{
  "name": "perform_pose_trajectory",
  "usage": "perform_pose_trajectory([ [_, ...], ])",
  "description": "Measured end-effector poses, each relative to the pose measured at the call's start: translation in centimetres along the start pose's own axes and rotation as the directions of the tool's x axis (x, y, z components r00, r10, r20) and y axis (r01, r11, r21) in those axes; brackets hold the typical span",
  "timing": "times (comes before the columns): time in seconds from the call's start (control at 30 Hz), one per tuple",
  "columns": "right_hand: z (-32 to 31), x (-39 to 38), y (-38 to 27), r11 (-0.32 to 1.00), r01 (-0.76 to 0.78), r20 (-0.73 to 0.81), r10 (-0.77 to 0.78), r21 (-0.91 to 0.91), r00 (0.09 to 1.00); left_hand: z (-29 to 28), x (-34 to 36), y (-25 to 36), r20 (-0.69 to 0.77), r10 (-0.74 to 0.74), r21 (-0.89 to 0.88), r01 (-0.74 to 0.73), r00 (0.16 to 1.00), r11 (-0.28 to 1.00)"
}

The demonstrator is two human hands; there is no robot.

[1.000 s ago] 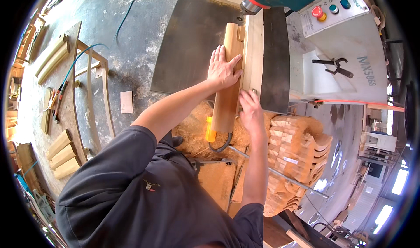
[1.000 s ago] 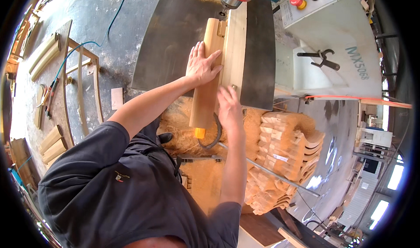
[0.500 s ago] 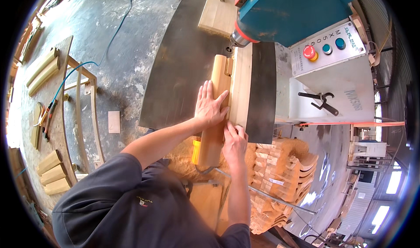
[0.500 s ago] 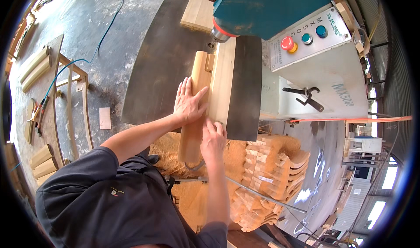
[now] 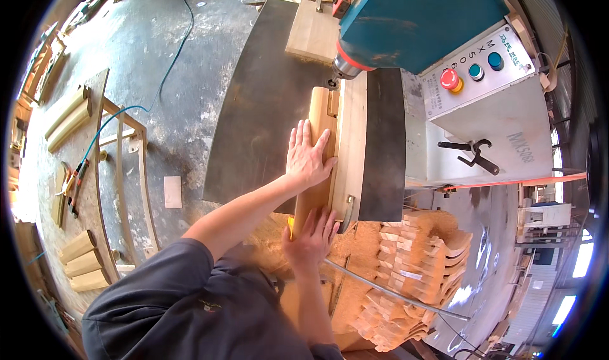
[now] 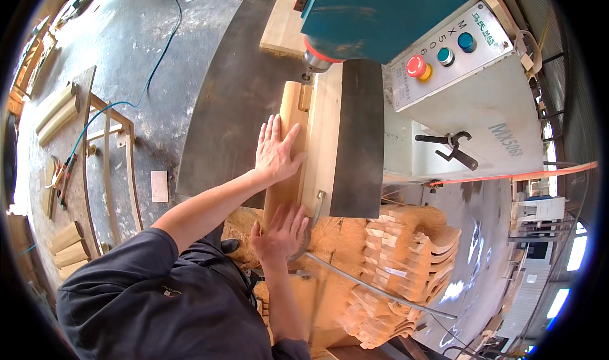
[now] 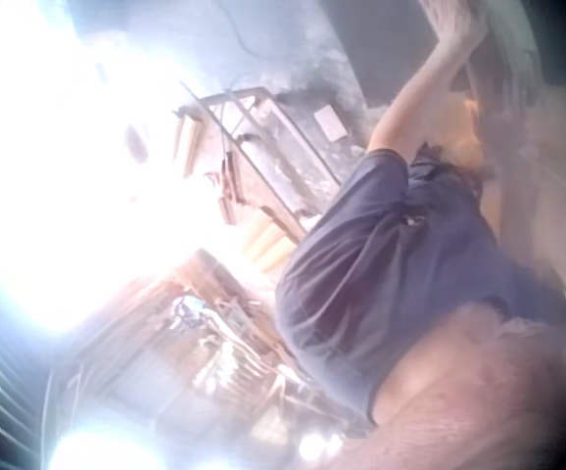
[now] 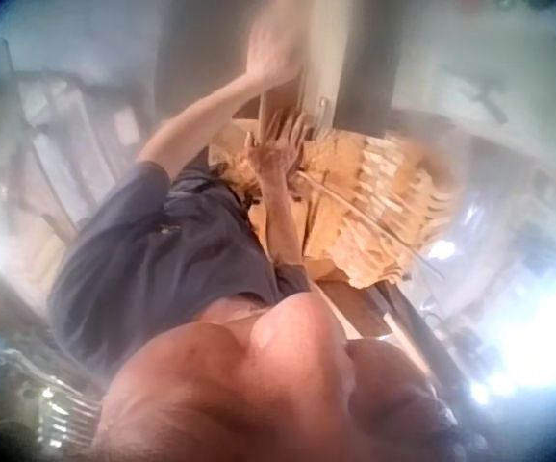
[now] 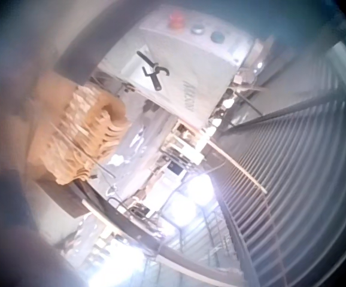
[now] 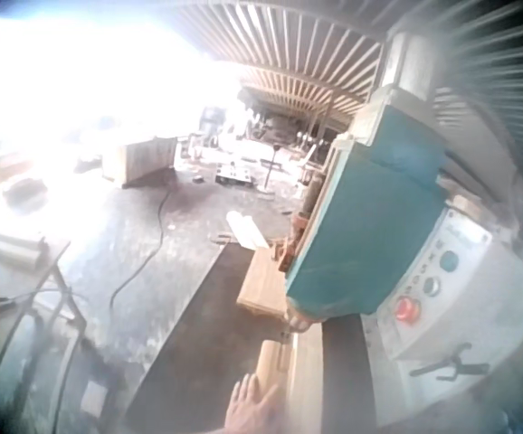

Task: The person repeatedly feeds rectangular wooden planks through a vertical spindle moulder to shape their edges. They handle each plank by hand, guiding it along the machine's fence and cutter, then remove and set it aside. The process is repeated for multiple planks throughout the clip.

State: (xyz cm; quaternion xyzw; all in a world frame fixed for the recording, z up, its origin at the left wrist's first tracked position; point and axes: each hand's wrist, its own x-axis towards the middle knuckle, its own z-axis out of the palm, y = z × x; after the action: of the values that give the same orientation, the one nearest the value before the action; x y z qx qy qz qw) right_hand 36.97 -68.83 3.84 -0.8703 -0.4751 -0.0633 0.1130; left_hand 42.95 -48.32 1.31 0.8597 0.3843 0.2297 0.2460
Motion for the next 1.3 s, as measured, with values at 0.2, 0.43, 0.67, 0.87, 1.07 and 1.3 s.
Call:
perform_pose_trajectory([
  [0.2,0.6,1.6,0.4,0.996,0.074,-0.036,-0.072,0.051,0.997,0.1,1.3,0.0,0.008,-0.012,0.001,0.012,1.0,1.0],
  [0.43,1.3,2.7,0.6,0.995,0.061,-0.059,-0.057,0.076,0.997,0.2,2.1,-0.2,-0.002,-0.005,0.005,0.005,1.0,1.0],
  [0.67,1.6,3.3,0.7,0.993,0.078,-0.076,-0.072,0.084,0.995,0.6,2.9,-0.5,-0.013,-0.003,-0.007,0.003,1.0,1.0],
  [0.87,1.8,4.0,1.1,0.991,0.096,-0.102,-0.087,0.09,0.991,0.3,3.6,-0.6,-0.019,-0.005,0.002,0.005,1.0,1.0],
  [1.07,2.1,4.9,1.1,0.988,0.118,-0.097,-0.108,0.1,0.989,0.5,4.1,-1.1,-0.024,0.006,0.006,-0.006,1.0,1.0],
  [1.3,2.1,3.6,1.0,0.99,0.11,-0.113,-0.1,0.091,0.989,0.7,3.3,-0.9,0.005,0.015,0.025,-0.015,1.0,1.0],
])
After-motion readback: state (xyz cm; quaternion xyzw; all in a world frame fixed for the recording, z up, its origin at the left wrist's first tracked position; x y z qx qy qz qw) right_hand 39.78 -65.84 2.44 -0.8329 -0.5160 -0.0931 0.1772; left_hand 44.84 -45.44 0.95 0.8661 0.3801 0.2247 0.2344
